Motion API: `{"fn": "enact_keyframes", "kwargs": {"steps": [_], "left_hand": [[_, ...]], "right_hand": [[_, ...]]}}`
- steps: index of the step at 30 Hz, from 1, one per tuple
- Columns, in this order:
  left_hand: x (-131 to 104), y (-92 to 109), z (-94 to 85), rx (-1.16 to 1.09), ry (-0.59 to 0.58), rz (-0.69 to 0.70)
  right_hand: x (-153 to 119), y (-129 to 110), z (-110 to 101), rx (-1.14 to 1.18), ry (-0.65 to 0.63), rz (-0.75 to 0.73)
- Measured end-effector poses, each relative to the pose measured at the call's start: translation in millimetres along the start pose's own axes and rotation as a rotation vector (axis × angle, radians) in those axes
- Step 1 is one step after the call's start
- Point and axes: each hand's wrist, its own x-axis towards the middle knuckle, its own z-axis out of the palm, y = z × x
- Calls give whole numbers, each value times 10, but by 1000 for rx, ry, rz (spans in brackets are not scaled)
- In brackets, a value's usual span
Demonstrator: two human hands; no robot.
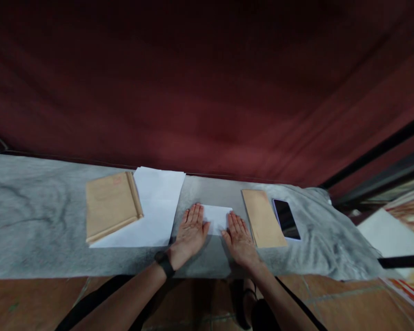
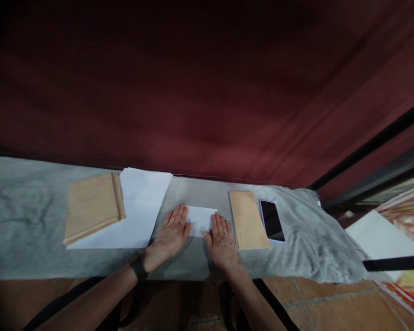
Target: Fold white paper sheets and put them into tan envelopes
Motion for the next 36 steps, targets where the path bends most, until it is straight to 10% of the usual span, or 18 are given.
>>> {"fn": "enact_keyframes", "kwargs": {"steps": [7, 15, 36], "left_hand": [[124, -72, 33, 12, 78, -45], [66, 158, 178, -112, 163, 325], [233, -205, 102, -70, 144, 140]], "right_hand": [[22, -1, -62, -9, -23, 51], [231, -153, -83, 118, -26, 8], [311, 109, 24, -7, 60, 64]]}}
